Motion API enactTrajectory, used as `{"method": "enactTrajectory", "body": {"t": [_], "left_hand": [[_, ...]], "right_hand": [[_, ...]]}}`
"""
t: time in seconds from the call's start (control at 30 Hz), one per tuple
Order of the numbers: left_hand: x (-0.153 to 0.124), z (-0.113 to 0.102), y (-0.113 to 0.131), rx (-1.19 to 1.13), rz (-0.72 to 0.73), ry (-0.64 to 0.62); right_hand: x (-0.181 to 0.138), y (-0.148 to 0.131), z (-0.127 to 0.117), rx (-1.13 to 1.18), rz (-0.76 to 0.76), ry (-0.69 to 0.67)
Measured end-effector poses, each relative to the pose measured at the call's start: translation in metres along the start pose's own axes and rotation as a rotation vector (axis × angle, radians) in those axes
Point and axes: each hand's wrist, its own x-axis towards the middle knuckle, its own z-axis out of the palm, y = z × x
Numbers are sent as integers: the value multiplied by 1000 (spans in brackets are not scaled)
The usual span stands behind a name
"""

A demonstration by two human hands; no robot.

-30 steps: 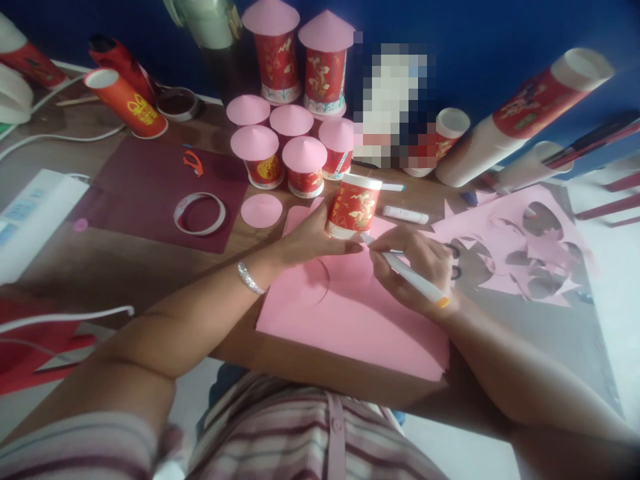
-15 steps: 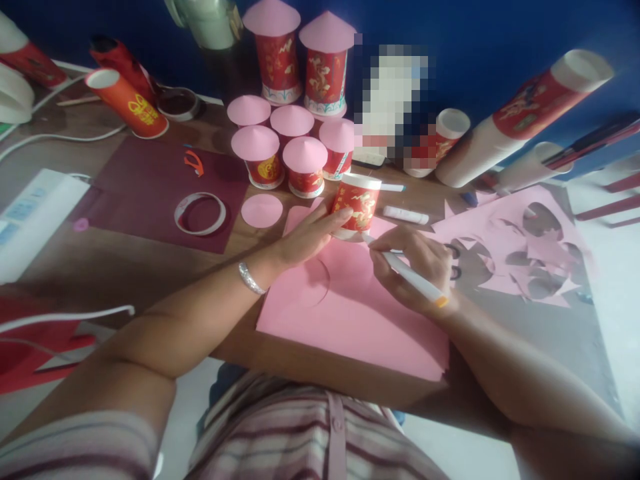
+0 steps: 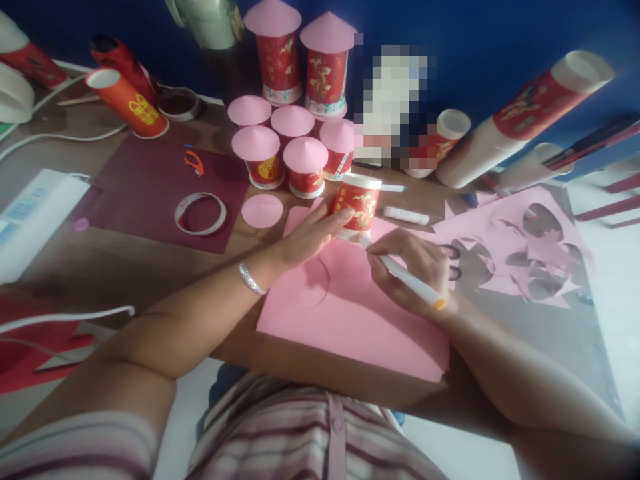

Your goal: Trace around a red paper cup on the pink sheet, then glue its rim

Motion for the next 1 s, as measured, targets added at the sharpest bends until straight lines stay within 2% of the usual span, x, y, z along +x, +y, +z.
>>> {"method": "enactTrajectory", "body": {"t": [0.2, 0.4, 0.47, 0.53, 0.7, 0.83, 1.0], "left_hand": [[0, 0, 0, 3, -14, 20], [-2, 1, 1, 8, -42, 11], [-1, 1, 2, -12, -39, 19], [0, 2, 3, -48, -4, 24], [0, 4, 7, -130, 28, 69], [-2, 2, 7, -152, 2, 83], [-3, 3, 9, -158, -7, 74]], "right_hand": [[-1, -3, 2, 36, 48, -22], [3, -8, -9, 265, 108, -92], [1, -8, -11, 285, 118, -54], [-2, -5, -10, 247, 149, 40], [-12, 13, 5, 251, 224, 252], [-16, 22, 12, 292, 309, 279], [-19, 20, 13, 308, 373, 236]]}}
